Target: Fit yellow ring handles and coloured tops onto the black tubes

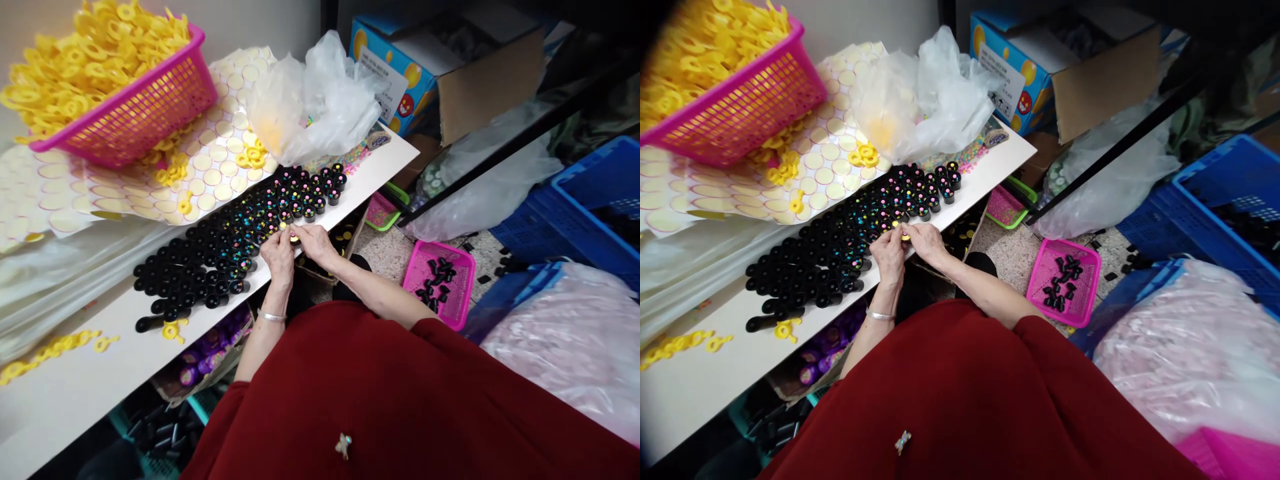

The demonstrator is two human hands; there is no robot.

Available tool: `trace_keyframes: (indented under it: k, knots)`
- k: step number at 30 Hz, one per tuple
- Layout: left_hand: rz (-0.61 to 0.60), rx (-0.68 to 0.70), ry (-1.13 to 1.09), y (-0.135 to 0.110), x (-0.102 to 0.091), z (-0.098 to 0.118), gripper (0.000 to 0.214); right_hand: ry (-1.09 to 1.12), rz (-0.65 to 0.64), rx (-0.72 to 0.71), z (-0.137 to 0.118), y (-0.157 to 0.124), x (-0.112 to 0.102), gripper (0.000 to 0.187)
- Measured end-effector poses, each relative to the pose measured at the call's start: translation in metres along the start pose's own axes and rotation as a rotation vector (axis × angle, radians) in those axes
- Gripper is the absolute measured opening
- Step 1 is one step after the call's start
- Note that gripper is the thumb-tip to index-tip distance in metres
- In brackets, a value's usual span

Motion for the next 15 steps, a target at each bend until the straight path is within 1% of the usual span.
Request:
trace_keyframes:
  k: [3,5,8,12,15]
  knots:
    - [-0.032,-0.088,-0.02,-0.001,0.004,-0.009,0.036,0.298,-0.06,0.158,0.012,-0.006,0.018,0.046]
    - [-0.041,-0.121,-0.041,-0.001,0.005,-0.012,0.035,0.424,-0.059,0.248,0.017,-0.009,0.026,0.042]
    - [-0.036,-0.109,-0.054,0.003,0.006,-0.014,0.033,0.481,-0.044,0.315,0.021,-0.009,0.029,0.036]
    - [-0.01,-0.083,-0.046,0.009,0.004,-0.02,0.033,0.484,-0.027,0.321,0.024,-0.008,0.03,0.034]
    - [0.027,-0.046,-0.009,0.006,-0.001,-0.018,0.036,0.489,-0.038,0.33,0.026,-0.01,0.032,0.035]
Point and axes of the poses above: each hand's wrist, its own y-axis towards the middle knuckle, its own x-axis out of the palm, z = x × y, the point moved 10 cm from there along y, towards the middle knuckle, and after that the axes turned 12 degrees about -x, right-handed, at the moved point
